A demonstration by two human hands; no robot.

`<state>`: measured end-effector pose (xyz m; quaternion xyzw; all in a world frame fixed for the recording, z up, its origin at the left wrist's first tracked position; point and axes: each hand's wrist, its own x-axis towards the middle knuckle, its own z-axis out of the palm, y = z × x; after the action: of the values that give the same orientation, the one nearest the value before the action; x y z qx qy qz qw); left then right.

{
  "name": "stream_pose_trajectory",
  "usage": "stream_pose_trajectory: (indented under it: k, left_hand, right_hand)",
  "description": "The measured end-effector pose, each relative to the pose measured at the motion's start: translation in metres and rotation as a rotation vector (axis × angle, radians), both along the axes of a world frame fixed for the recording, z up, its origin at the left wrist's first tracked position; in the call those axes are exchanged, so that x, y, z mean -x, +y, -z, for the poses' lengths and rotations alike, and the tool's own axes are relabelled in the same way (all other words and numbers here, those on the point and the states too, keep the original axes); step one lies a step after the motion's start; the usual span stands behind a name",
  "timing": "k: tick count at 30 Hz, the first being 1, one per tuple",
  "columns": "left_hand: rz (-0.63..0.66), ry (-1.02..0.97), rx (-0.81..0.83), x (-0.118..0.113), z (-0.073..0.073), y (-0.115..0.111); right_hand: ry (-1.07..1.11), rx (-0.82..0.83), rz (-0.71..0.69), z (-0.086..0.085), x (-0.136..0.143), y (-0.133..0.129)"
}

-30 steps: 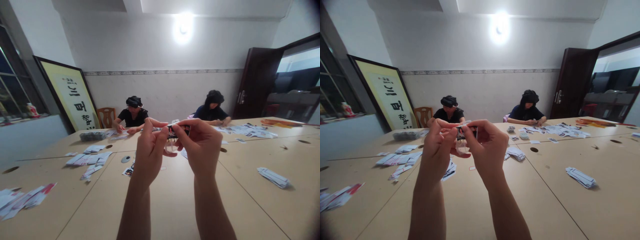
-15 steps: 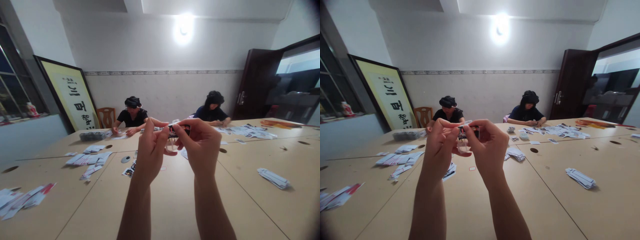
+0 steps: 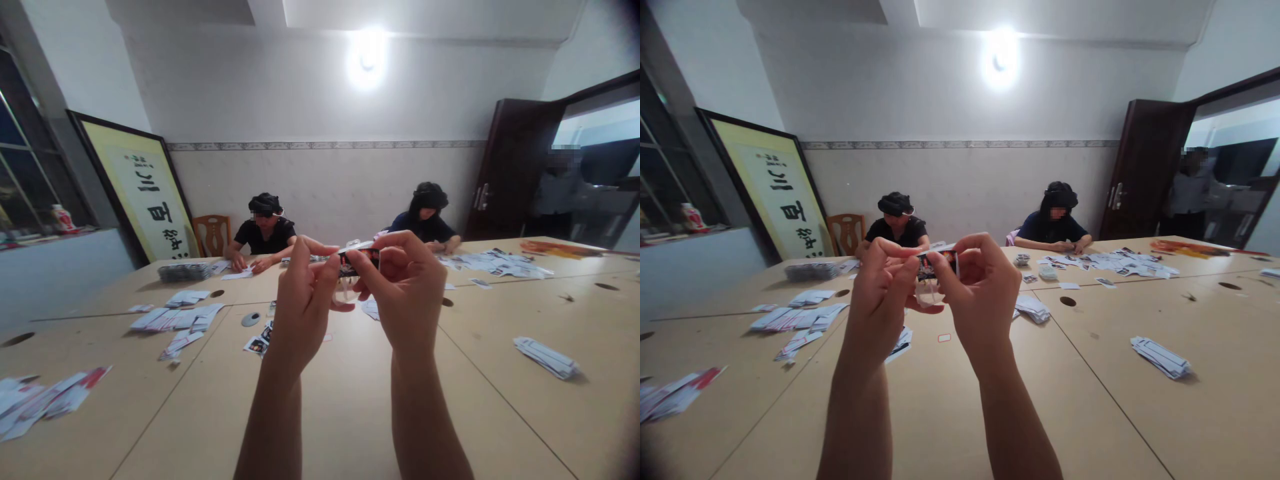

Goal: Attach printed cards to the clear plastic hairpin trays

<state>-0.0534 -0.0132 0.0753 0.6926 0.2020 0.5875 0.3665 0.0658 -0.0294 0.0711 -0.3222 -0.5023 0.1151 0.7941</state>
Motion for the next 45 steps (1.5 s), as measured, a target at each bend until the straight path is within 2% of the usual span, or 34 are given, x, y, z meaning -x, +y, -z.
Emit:
stream_pose_trajectory:
  k: [5, 12, 17, 24, 36, 45]
  left_hand:
    - [0.001, -0.034, -0.018, 0.001, 0.003, 0.006]
    - [0.005, -0.033, -0.005, 0.005, 0.004, 0.011]
    - [-0.015, -0.028, 0.003, 0.007, 0.003, 0.011]
    - [-0.013, -0.025, -0.003, 0.007, 0.003, 0.013]
    - [-0.035, 0.015, 0.028, 0.01, -0.001, 0.013]
    - [-0.056, 0.03, -0.026, 0.011, 0.005, 0.02]
  right_hand:
    - [-0.011, 0.002, -0.016, 0.0, -0.001, 0.0]
    - [0.004, 0.043, -0.253, -0.002, -0.007, 0.0]
    - [-0.056, 0.025, -0.267, 0.0, -0.011, 0.004]
    - [-0.126, 0.006, -0.152, 0.002, -0.009, 0.004]
    - [-0.37, -0.126, 0.268, 0.003, -0.003, -0.001]
    - [-0.524, -0.161, 0.388, 0.003, -0.007, 0.003]
